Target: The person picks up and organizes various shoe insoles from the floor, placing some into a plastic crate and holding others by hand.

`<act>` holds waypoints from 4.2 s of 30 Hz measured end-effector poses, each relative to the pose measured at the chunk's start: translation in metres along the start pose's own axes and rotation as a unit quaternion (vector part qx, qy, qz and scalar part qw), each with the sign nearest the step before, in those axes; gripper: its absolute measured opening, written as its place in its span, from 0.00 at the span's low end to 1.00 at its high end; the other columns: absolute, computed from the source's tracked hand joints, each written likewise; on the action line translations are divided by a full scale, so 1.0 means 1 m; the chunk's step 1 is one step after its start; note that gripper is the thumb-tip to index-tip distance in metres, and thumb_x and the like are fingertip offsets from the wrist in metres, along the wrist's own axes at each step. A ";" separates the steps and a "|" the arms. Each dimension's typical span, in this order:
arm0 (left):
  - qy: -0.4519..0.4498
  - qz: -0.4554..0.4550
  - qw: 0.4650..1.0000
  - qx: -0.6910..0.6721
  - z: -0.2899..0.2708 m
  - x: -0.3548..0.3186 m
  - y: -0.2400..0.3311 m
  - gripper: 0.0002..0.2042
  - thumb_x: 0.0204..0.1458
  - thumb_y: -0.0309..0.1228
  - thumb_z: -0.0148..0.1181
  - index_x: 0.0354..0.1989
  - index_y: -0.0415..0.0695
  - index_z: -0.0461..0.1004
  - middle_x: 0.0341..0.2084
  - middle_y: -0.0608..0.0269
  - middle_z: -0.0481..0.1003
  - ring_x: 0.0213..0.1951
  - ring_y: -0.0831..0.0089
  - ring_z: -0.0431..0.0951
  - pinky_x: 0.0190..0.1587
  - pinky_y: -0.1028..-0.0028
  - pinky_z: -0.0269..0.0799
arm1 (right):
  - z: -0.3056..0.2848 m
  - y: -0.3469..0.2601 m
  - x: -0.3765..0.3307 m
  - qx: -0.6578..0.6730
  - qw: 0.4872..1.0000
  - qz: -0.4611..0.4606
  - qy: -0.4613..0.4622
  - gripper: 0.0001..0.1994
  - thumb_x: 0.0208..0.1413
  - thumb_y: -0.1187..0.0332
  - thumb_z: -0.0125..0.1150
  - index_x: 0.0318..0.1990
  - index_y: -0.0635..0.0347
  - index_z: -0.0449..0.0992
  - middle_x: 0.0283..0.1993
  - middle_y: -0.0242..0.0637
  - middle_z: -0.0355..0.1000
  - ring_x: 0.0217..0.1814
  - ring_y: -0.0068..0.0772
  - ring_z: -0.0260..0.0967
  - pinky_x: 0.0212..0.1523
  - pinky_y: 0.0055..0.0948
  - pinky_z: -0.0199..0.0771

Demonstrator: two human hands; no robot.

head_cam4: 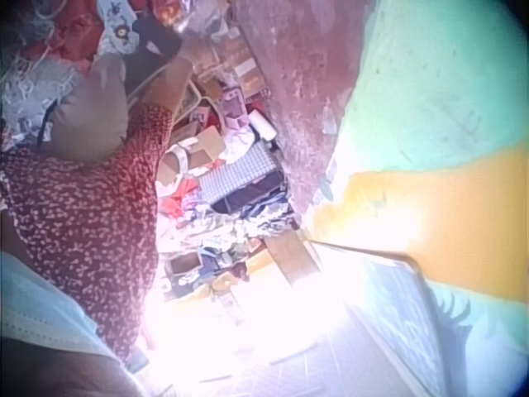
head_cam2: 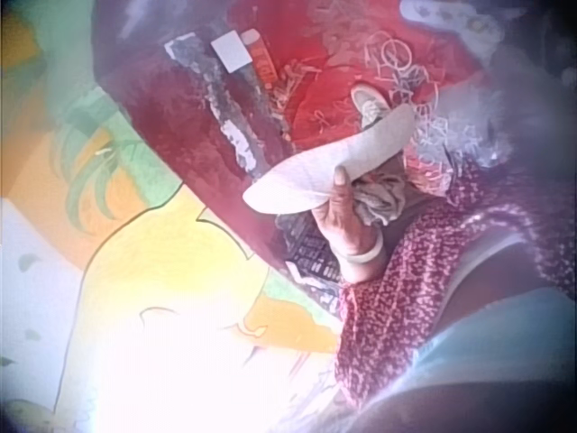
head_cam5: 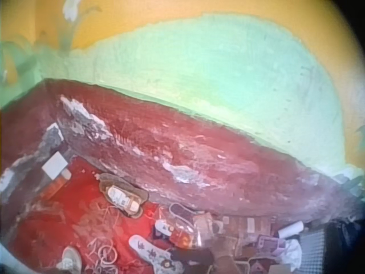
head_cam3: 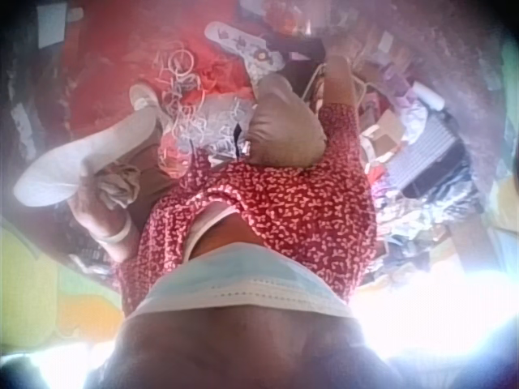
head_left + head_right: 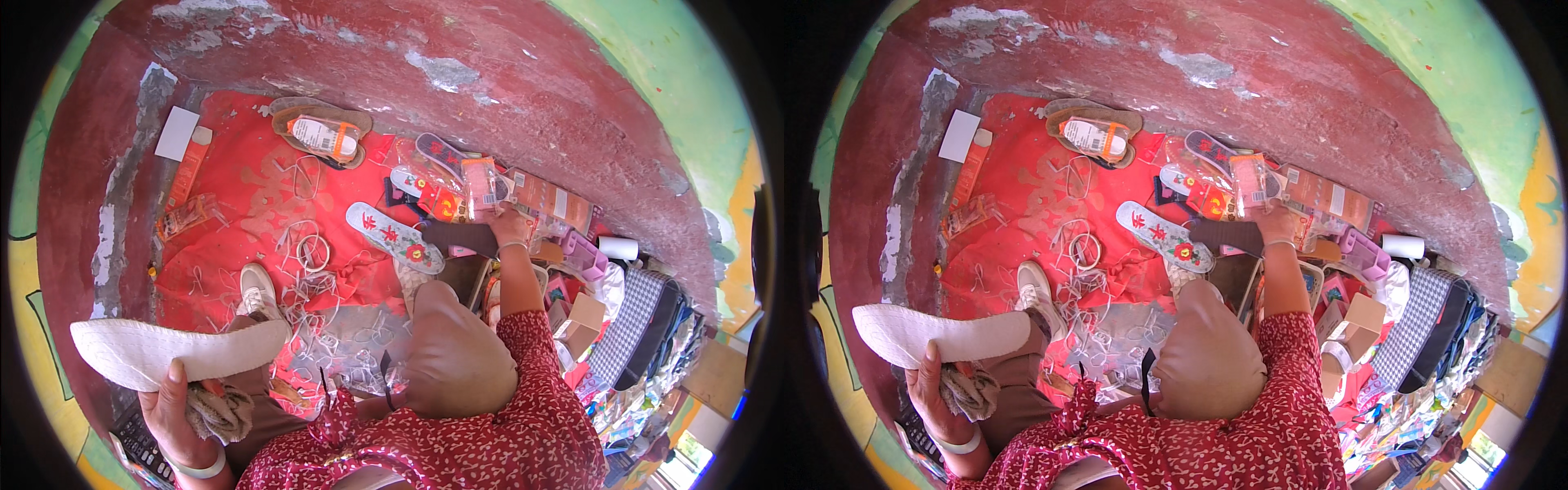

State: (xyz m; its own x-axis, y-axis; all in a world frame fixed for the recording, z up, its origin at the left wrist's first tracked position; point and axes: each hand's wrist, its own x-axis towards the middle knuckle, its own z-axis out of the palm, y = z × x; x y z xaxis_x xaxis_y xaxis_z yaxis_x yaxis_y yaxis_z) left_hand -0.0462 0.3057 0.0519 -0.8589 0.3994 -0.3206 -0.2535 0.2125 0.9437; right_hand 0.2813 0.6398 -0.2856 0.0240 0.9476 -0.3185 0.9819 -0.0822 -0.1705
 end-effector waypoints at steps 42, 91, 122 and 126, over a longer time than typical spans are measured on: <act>-0.067 0.003 0.997 -0.040 0.002 -0.009 0.006 0.08 0.51 0.27 0.55 0.37 0.37 0.68 0.21 0.59 0.71 0.20 0.74 0.69 0.25 0.77 0.66 | -0.096 0.064 -0.079 0.469 0.862 -0.024 -0.189 0.13 0.51 0.65 0.58 0.41 0.64 0.73 0.36 0.29 0.72 0.39 0.20 0.67 0.41 0.23 0.66; -0.059 -0.093 0.993 -0.038 -0.003 0.064 0.023 0.09 0.50 0.28 0.54 0.36 0.35 0.68 0.18 0.54 0.73 0.18 0.68 0.72 0.22 0.75 0.67 | 0.030 -0.354 0.052 -0.037 0.906 -0.417 -0.064 0.41 0.42 0.47 0.59 0.62 0.60 0.52 0.60 0.52 0.55 0.63 0.49 0.50 0.61 0.39 0.53; -0.055 -0.050 0.997 -0.016 0.007 0.018 0.003 0.07 0.52 0.26 0.53 0.36 0.38 0.68 0.19 0.58 0.71 0.22 0.72 0.71 0.27 0.77 0.67 | -0.018 -0.067 0.059 -0.244 0.955 -0.155 -0.064 0.36 0.41 0.45 0.58 0.57 0.52 0.62 0.62 0.39 0.55 0.65 0.36 0.51 0.66 0.45 0.35; -0.035 -0.027 0.999 0.013 0.010 0.017 0.000 0.08 0.53 0.30 0.52 0.38 0.39 0.67 0.17 0.61 0.71 0.19 0.75 0.70 0.23 0.79 0.65 | -0.024 -0.051 0.055 -0.093 0.977 -0.166 -0.096 0.31 0.40 0.49 0.59 0.53 0.56 0.67 0.54 0.42 0.64 0.58 0.40 0.60 0.60 0.41 0.53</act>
State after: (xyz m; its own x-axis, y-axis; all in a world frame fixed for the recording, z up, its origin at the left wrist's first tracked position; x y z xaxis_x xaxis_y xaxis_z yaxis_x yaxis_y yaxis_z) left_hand -0.0560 0.3214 0.0454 -0.8111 0.4477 -0.3764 -0.2856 0.2586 0.9228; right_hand 0.2367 0.7037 -0.2719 -0.3194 0.8356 -0.4469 0.9473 0.2935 -0.1282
